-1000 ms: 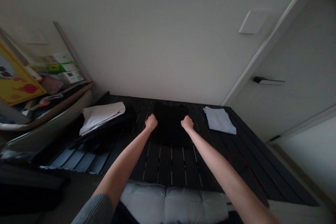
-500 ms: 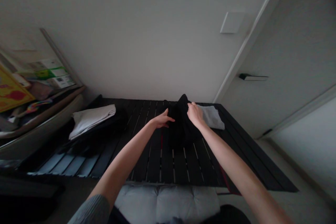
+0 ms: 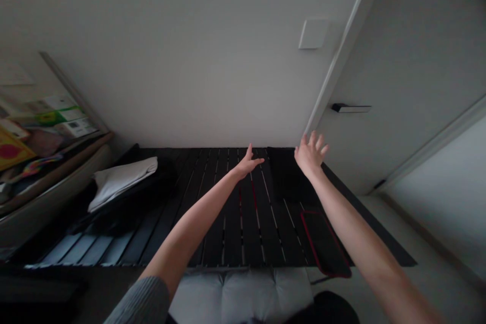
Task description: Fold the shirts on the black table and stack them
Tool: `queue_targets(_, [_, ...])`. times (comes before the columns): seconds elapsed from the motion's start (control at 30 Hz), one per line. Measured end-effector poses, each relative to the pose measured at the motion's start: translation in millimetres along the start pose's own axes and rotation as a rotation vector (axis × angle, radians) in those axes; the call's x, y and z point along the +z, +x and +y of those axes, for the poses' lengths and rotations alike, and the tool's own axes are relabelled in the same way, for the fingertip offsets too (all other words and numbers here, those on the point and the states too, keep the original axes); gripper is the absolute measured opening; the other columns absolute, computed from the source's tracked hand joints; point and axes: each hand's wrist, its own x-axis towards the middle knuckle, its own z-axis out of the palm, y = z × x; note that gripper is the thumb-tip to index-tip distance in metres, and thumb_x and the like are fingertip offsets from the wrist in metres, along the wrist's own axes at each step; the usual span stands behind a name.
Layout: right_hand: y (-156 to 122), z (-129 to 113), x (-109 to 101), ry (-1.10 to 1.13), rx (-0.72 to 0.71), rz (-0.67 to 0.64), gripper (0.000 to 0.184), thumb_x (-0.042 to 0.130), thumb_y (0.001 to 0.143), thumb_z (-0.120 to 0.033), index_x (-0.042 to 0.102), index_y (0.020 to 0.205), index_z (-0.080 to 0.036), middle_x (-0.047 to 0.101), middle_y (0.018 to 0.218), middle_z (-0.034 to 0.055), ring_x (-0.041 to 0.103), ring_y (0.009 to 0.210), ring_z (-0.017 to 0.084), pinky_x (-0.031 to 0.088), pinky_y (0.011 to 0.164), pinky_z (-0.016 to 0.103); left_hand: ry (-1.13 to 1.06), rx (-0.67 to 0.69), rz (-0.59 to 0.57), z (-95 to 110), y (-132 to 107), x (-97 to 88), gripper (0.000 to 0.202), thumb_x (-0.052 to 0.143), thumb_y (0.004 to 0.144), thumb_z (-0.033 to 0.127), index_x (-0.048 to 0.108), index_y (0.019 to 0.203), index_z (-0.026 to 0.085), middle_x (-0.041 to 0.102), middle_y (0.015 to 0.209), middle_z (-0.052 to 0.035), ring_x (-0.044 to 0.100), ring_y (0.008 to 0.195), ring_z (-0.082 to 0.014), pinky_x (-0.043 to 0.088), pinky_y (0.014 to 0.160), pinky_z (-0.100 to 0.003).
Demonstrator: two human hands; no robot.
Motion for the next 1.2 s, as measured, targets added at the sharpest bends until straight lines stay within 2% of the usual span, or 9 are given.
queue_targets(0.1, [-22.1,-21.6,10.0,0.005,-0.063,-0.089,0.052,0.042,0.09,-0.028,0.041,0.139,-0.009,0.024,0.153,0.0211,0.01,0.141,0.039,0.015,0.106,0.059,0.286,-0.098,0.093,-25.7,-10.0,-21.5,0.085,0.06,0.085,0.031,0.009,0.153,0.018,0.041,0.146,-0.02,0.043,0.133,-0.0224,0.039,0.103,-0.033])
queue_targets(0.2, [-43.0,-47.5,18.4,0.032,-0.134,-0.166,0.052,0.044,0.088,-0.026,0.043,0.138,-0.01,0.025,0.153,0.0198,0.007,0.141,0.039,0.014,0.107,0.06,0.454,-0.187,0.198,-45.9,-26.1,-49.3,0.076,0.058,0.085,0.031,0.021,0.15,0.017,0.047,0.142,-0.0185,0.047,0.129,-0.0247,0.038,0.103,-0.036])
queue_targets(0.3, [-62.7,-73.0,25.4,0.051,-0.202,-0.224,0.052,0.046,0.087,-0.025,0.045,0.137,-0.011,0.023,0.154,0.0183,0.006,0.142,0.038,0.013,0.108,0.059,0.56,-0.25,0.303,-59.8,-47.3,-79.6,0.071,0.06,0.082,0.028,0.03,0.145,0.019,0.049,0.14,-0.0167,0.04,0.133,-0.03,0.034,0.106,-0.045])
queue_targets(0.43, [-91.6,-104.8,33.4,0.065,-0.277,-0.307,0.052,0.047,0.088,-0.025,0.045,0.138,-0.013,0.022,0.156,0.0165,0.004,0.143,0.037,0.012,0.109,0.058,0.705,-0.28,0.44,-73.7,-81.1,-117.9,0.065,0.058,0.08,0.024,0.036,0.14,0.023,0.04,0.147,-0.0145,0.02,0.141,-0.0373,0.023,0.108,-0.057])
queue_targets(0.6, [-127.8,-135.2,43.4,0.086,-0.337,-0.357,0.05,0.049,0.087,-0.025,0.048,0.136,-0.013,0.025,0.154,0.0172,0.006,0.143,0.038,0.015,0.108,0.059,0.91,-0.229,0.587,-81.5,-125.3,-166.6,0.058,0.052,0.082,0.02,0.038,0.138,0.024,0.033,0.151,-0.0099,0.007,0.144,-0.0327,0.017,0.111,-0.054])
queue_targets(0.77, [-159.1,-152.1,55.1,0.086,-0.357,-0.362,0.048,0.048,0.087,-0.026,0.051,0.134,-0.013,0.027,0.153,0.0173,0.009,0.143,0.037,0.018,0.108,0.058,1.175,-0.198,0.793,-70.7,-158.9,-226.9,0.045,0.037,0.091,0.022,0.042,0.136,0.024,0.038,0.148,-0.0085,0.021,0.141,-0.026,0.025,0.11,-0.043])
queue_targets(0.9, [-184.1,-160.9,67.5,0.075,-0.343,-0.345,0.045,0.045,0.088,-0.025,0.054,0.131,-0.014,0.032,0.151,0.0173,0.014,0.142,0.036,0.02,0.107,0.057,1.258,-0.229,0.932,-68.1,-176.3,-280.0,0.043,0.035,0.092,0.021,0.046,0.134,0.022,0.047,0.14,-0.0112,0.033,0.134,-0.0271,0.027,0.108,-0.042])
queue_targets(1.07, [-200.3,-163.6,76.6,0.119,-0.266,-0.293,0.044,0.036,0.092,-0.026,0.056,0.129,-0.014,0.043,0.144,0.0179,0.028,0.136,0.034,0.029,0.103,0.052,1.242,-0.369,0.914,-83.8,-195.8,-333.1,0.035,0.045,0.087,0.016,0.058,0.119,0.02,0.058,0.129,-0.0122,0.045,0.124,-0.0301,0.034,0.1,-0.043])
queue_targets(1.2, [-200.8,-163.3,75.7,0.135,-0.249,-0.27,0.043,0.037,0.091,-0.028,0.059,0.125,-0.012,0.046,0.141,0.0185,0.031,0.133,0.034,0.031,0.102,0.05,1.209,-0.372,0.923,-89.3,-207.1,-351.0,0.033,0.037,0.091,0.017,0.062,0.113,0.02,0.064,0.12,-0.0113,0.049,0.121,-0.0273,0.032,0.102,-0.044])
